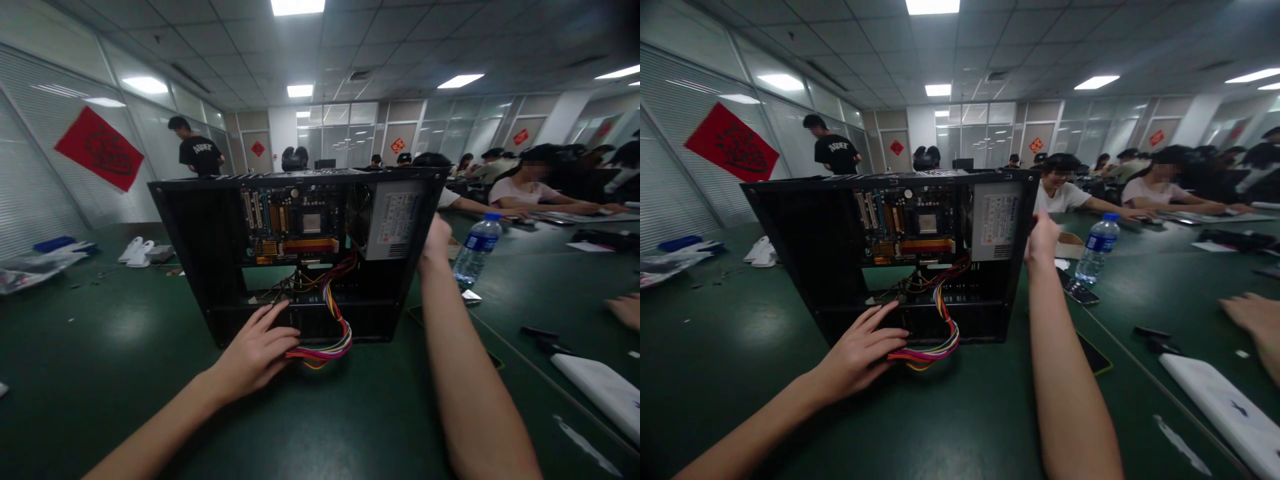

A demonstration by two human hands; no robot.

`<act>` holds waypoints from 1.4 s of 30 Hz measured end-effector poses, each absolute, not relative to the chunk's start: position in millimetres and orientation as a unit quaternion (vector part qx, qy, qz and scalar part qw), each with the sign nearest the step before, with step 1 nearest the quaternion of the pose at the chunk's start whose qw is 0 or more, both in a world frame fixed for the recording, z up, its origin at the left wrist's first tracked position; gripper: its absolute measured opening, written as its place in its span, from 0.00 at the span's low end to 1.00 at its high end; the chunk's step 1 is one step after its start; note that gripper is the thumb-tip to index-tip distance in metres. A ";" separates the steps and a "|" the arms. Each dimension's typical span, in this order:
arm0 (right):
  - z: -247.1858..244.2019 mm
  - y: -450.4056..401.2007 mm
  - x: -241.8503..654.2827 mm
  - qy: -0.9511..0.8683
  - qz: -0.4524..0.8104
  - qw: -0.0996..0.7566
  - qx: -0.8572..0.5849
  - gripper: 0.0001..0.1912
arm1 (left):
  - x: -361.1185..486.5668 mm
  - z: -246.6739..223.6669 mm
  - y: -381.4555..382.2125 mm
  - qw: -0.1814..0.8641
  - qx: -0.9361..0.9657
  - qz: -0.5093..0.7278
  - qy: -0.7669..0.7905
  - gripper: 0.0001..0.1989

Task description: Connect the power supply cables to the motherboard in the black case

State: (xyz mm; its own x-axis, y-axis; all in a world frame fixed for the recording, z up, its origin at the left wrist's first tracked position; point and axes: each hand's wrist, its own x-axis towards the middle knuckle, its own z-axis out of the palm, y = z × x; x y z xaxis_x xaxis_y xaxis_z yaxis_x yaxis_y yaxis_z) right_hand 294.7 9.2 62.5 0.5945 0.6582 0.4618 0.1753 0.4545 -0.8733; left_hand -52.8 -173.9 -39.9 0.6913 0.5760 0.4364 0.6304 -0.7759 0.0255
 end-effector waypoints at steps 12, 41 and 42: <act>103.9 -133.5 224.2 -0.811 0.209 0.473 -0.273 0.10 | -15.4 85.4 -143.6 -0.301 -0.757 -0.457 -0.356 0.14; 81.2 -100.5 182.1 -0.745 0.449 0.434 -0.233 0.17 | -25.5 89.9 -129.3 -0.236 -0.783 -0.465 -0.338 0.26; 80.3 -100.0 180.9 -0.749 0.448 0.432 -0.228 0.16 | -24.2 88.7 -129.1 -0.212 -0.793 -0.462 -0.336 0.25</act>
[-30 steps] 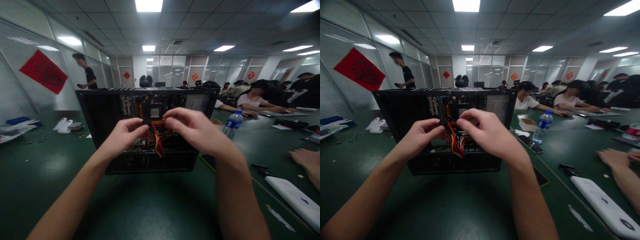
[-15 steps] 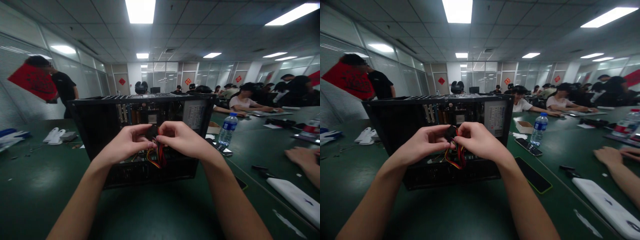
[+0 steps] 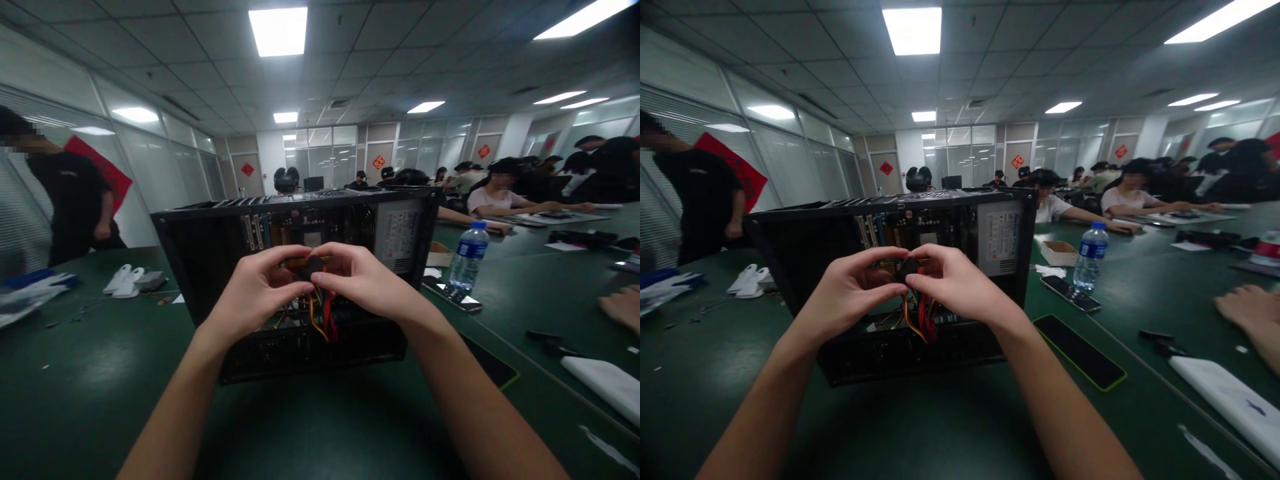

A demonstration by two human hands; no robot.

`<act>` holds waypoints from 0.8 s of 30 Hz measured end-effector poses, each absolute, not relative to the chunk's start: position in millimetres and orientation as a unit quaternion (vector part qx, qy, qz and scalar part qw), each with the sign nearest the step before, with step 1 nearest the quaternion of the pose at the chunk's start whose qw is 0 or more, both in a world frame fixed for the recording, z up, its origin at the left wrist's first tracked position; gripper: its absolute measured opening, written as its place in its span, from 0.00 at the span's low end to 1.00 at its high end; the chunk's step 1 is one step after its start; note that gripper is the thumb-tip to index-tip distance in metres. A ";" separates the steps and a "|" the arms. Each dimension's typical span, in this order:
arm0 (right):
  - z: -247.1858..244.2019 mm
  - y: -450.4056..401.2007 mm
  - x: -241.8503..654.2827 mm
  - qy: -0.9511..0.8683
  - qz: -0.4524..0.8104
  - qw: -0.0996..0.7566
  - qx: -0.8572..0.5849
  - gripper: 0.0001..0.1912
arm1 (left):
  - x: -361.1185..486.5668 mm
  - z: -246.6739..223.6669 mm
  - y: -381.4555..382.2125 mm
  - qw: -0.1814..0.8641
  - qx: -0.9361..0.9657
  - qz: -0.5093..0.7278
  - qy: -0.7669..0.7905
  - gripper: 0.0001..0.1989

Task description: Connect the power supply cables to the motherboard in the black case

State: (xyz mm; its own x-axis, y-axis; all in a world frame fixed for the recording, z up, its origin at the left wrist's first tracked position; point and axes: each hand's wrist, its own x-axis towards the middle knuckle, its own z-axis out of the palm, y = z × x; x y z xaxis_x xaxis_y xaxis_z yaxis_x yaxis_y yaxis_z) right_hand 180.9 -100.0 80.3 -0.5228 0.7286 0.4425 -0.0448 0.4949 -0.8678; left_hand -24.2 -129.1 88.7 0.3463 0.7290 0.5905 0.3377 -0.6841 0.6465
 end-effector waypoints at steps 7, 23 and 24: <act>79.0 -93.1 188.1 -0.746 0.448 0.432 -0.238 0.20 | -19.2 86.5 -128.1 -0.014 0.841 0.468 0.270 0.18; 83.2 -101.9 190.1 -0.739 0.488 0.418 -0.203 0.19 | -28.9 73.7 -114.2 -0.283 0.813 0.471 0.195 0.28; 83.2 -102.4 189.0 -0.740 0.490 0.415 -0.200 0.19 | -30.4 73.3 -112.9 -0.286 0.811 0.470 0.201 0.29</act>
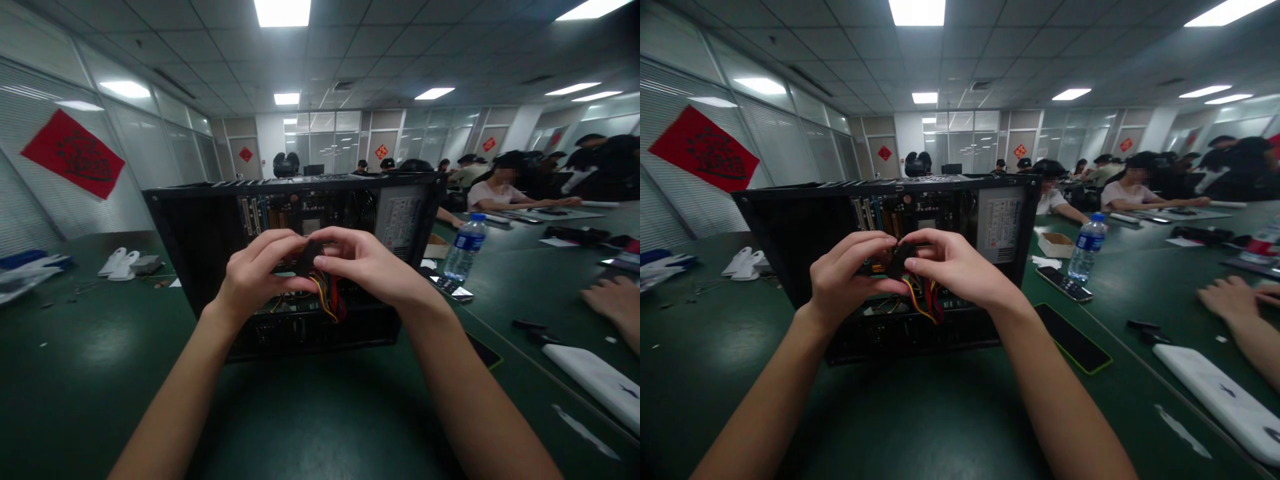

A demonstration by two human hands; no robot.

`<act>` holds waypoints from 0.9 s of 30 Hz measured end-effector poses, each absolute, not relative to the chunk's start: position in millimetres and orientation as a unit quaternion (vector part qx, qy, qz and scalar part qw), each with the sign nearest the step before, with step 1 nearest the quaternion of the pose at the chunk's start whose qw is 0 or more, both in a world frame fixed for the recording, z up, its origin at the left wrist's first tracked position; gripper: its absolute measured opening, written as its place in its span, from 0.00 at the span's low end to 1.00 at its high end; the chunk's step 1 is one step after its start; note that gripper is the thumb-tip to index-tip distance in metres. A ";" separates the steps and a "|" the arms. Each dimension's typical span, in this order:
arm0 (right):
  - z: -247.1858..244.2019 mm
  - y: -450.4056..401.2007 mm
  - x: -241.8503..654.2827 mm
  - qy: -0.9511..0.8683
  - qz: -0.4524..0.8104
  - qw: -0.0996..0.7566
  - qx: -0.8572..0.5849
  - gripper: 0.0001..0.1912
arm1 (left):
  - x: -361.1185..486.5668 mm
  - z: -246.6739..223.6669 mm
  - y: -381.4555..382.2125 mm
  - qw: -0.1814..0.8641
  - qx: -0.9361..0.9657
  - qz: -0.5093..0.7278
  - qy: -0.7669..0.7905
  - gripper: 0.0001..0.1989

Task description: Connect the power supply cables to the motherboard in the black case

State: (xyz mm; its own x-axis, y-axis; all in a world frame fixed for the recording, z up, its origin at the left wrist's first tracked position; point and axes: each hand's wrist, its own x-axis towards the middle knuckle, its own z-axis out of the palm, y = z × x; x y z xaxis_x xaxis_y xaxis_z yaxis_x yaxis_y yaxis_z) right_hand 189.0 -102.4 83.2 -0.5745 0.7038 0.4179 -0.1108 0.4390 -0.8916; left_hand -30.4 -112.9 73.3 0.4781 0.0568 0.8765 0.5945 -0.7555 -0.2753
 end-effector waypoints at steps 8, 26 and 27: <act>80.7 -106.7 181.9 -0.751 0.490 0.400 -0.190 0.16 | -33.6 72.9 -109.6 0.280 -0.831 -0.443 -0.187 0.37; 20.1 -47.7 177.7 -0.810 -0.297 0.503 -0.054 0.15 | -49.0 66.4 -80.4 0.127 -0.893 -0.368 -0.227 0.36; 17.2 -46.8 177.4 -0.806 -0.316 0.499 -0.035 0.14 | -49.8 63.8 -76.1 0.104 -0.895 -0.367 -0.232 0.37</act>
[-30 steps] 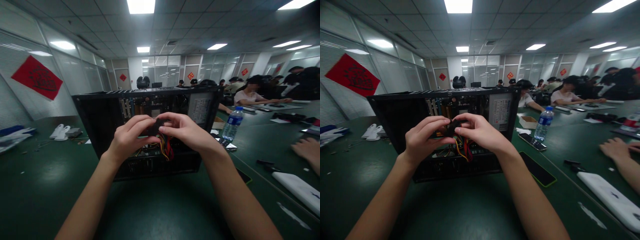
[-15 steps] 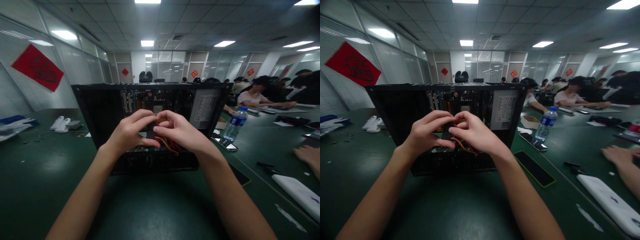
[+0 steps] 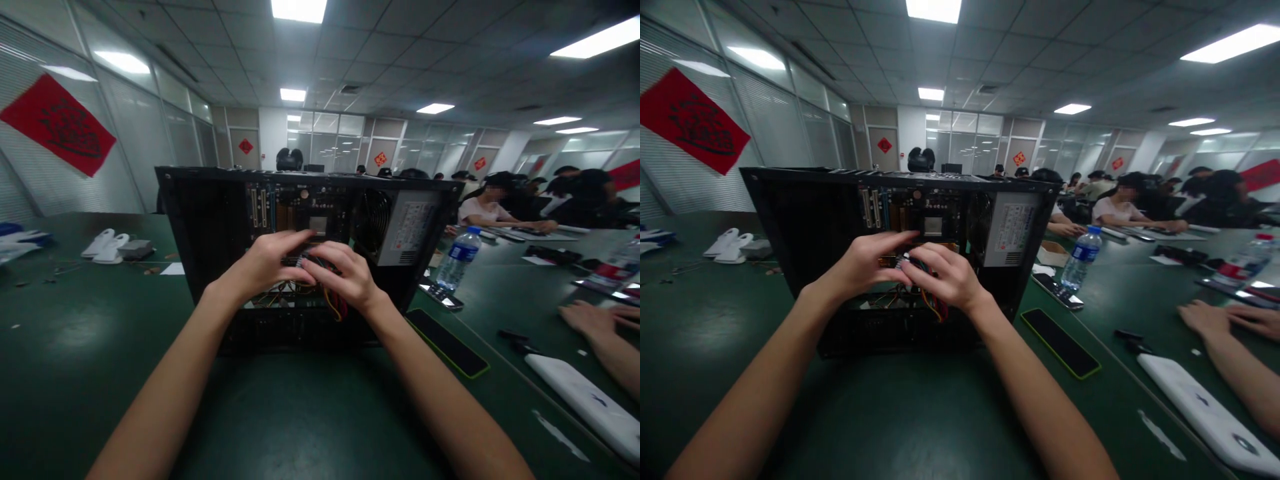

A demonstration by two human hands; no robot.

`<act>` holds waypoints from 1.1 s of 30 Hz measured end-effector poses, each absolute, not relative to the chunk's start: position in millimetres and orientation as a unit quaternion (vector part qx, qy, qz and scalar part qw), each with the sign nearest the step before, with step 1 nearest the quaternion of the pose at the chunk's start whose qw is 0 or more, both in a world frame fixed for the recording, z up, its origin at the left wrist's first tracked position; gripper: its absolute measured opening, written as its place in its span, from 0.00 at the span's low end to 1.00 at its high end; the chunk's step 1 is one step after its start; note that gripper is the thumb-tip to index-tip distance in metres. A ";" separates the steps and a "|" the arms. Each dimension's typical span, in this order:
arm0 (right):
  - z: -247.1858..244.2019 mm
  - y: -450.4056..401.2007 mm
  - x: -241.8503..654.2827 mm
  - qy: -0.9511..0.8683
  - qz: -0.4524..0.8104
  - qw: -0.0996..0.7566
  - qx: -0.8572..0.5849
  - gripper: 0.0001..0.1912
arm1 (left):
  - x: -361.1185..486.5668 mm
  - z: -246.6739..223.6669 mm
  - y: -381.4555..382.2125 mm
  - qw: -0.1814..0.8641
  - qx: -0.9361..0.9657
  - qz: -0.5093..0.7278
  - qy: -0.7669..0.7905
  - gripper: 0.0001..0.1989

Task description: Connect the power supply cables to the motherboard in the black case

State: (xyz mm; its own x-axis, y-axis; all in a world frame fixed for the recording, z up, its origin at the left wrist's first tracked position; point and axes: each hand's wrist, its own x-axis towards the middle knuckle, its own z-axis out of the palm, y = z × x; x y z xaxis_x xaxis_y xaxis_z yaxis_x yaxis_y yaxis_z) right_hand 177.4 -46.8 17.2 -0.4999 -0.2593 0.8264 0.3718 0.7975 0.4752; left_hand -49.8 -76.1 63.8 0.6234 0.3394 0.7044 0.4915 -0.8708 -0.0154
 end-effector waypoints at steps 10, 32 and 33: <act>26.0 -19.4 160.6 -0.871 -0.265 0.283 -0.301 0.14 | -45.2 50.0 -54.6 -0.056 -0.808 -0.315 -0.496 0.15; -7.5 8.8 156.7 -0.911 -0.207 0.124 -0.334 0.10 | -17.5 8.4 -39.1 -0.120 -0.776 -0.165 -0.596 0.18; -7.9 8.6 157.0 -0.912 -0.206 0.122 -0.334 0.10 | -16.3 7.7 -39.3 -0.114 -0.776 -0.163 -0.599 0.18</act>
